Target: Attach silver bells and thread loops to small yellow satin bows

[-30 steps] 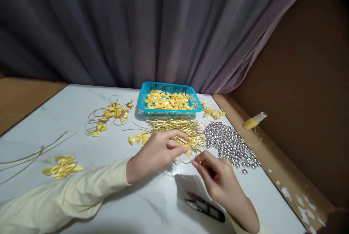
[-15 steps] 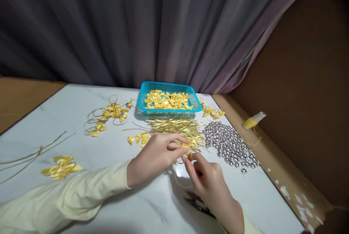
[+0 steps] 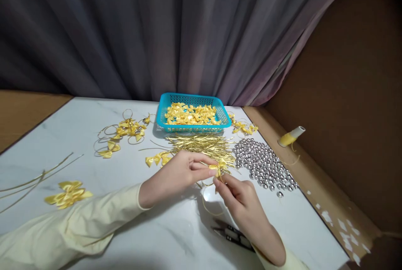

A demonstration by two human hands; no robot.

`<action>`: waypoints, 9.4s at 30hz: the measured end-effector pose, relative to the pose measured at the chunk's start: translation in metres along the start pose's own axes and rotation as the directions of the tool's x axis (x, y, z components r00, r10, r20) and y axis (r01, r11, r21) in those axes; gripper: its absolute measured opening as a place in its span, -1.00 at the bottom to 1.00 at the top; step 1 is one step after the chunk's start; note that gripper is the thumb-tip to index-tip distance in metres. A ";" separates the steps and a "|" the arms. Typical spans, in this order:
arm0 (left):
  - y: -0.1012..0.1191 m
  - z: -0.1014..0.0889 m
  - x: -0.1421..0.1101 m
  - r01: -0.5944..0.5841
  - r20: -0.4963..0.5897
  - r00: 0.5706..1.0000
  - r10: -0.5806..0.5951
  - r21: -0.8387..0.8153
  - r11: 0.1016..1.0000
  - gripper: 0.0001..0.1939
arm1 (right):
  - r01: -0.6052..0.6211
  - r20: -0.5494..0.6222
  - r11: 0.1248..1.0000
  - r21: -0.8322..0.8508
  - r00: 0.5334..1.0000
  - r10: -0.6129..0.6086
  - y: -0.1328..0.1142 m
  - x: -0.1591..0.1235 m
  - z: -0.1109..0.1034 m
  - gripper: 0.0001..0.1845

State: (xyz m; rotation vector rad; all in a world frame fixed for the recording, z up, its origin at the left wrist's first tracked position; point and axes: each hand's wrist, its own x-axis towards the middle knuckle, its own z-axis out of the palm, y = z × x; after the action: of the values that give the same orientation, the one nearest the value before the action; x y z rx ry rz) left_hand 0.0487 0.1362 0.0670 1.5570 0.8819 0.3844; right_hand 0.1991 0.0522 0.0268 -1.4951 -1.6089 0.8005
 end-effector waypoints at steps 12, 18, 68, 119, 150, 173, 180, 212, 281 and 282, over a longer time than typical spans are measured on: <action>0.003 -0.001 -0.003 0.001 -0.027 1.000 -0.001 -0.009 1.000 -0.56 | 0.006 0.021 1.000 0.026 1.000 -0.006 0.002 0.002 -0.002 -0.66; 0.004 0.002 -0.003 0.004 -0.044 0.999 -0.004 -0.003 1.000 -0.57 | 0.003 0.023 1.000 0.018 1.000 -0.003 0.002 0.003 -0.001 -0.65; -0.007 0.011 -0.002 -0.079 -0.135 0.989 0.064 -0.106 0.991 -0.76 | 0.073 -0.008 0.995 -0.067 0.997 -0.074 -0.002 0.005 0.000 -0.68; -0.029 0.010 0.001 -0.613 0.242 0.694 0.678 0.693 0.380 -0.79 | -0.287 0.085 0.703 0.650 0.948 0.308 0.002 0.016 -0.020 -0.71; -0.026 0.012 0.003 -0.547 -0.054 0.667 0.743 0.641 0.538 -0.86 | 0.019 -0.193 1.000 -0.002 0.981 -0.019 0.003 0.003 -0.015 -0.76; -0.026 0.012 0.002 -0.482 -0.113 0.746 0.657 0.588 0.649 -0.84 | 0.189 -0.144 0.927 -0.325 0.959 -0.246 0.006 0.002 -0.010 -0.86; -0.030 0.010 0.004 -0.569 0.022 0.653 0.757 0.674 0.471 -0.78 | 0.131 0.021 0.894 -0.429 0.991 -0.135 0.009 0.004 -0.008 -0.85; -0.026 -0.010 0.017 -0.253 -0.046 0.961 0.273 0.256 0.933 -0.79 | -0.141 -0.018 0.759 0.636 0.980 0.197 0.014 -0.002 -0.085 -0.89; 0.078 -0.033 -0.008 -0.165 0.129 0.982 0.141 0.202 0.965 -0.61 | 0.387 -0.066 0.908 -0.159 0.914 -0.401 -0.064 0.053 -0.055 -0.70; 0.078 -0.033 -0.006 -0.165 0.143 0.979 0.143 0.163 0.973 -0.62 | 0.391 -0.068 0.904 -0.172 0.911 -0.407 -0.063 0.053 -0.054 -0.71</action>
State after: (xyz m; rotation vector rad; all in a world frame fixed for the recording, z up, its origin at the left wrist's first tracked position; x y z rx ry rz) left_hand 0.0462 0.1574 0.1487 1.7984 0.7100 0.3185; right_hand 0.2146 0.0943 0.1145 -1.2214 -1.8495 0.3680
